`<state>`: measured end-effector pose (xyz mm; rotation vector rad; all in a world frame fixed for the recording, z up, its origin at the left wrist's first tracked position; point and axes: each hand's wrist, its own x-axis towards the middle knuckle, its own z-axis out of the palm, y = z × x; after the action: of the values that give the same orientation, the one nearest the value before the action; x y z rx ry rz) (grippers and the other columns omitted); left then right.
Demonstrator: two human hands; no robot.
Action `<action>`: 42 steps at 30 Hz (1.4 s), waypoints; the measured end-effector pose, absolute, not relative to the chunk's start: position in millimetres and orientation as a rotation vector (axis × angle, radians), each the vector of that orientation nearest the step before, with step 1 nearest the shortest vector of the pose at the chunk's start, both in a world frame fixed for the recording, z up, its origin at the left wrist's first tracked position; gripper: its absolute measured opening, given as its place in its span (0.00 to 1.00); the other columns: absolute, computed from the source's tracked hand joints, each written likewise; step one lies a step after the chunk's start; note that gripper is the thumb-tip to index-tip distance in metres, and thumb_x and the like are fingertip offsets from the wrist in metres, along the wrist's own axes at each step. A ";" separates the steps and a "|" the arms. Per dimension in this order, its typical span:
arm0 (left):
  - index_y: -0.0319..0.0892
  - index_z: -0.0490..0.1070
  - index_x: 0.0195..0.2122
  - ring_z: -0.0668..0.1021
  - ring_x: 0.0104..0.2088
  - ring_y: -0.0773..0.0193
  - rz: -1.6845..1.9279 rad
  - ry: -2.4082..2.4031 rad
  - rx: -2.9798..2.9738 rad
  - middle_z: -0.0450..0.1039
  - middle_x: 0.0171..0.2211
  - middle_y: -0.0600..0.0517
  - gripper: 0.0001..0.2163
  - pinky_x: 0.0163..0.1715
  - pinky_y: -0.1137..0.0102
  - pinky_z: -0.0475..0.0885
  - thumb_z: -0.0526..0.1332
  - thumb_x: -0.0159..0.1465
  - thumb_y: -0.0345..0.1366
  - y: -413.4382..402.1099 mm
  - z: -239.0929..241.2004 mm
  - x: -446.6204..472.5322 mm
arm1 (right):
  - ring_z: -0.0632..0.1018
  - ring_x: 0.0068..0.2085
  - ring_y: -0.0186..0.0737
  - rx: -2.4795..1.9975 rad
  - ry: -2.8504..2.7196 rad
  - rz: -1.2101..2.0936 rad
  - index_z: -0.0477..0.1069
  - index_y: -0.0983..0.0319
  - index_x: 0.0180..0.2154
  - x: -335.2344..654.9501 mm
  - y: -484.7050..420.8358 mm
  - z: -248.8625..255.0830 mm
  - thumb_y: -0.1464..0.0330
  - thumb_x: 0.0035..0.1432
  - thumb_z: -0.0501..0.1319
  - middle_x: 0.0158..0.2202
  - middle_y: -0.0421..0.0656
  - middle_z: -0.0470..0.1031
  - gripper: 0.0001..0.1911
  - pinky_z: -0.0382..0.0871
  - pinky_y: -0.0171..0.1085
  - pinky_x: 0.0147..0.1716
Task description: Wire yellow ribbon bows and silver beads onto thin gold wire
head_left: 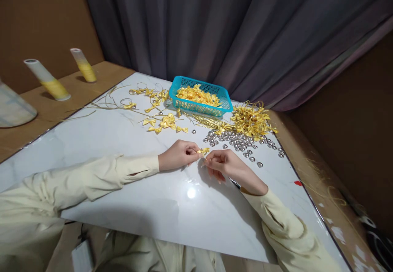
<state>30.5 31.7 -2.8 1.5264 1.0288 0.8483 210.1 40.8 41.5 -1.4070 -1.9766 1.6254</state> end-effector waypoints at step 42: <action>0.36 0.66 0.22 0.60 0.16 0.75 0.912 0.987 1.352 0.58 0.12 0.59 0.12 0.20 0.76 0.56 0.59 0.57 0.40 35.7 1.1 31.3 | 0.58 0.12 0.25 -1.327 -1.993 1.405 0.59 0.62 0.15 201.4 31.5 27.1 0.68 0.57 0.52 0.11 0.35 0.62 0.19 0.51 0.29 0.14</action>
<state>31.3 35.7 1.1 1.3519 0.9867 0.9120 201.4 31.5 27.1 -1.3273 -1.9934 1.4046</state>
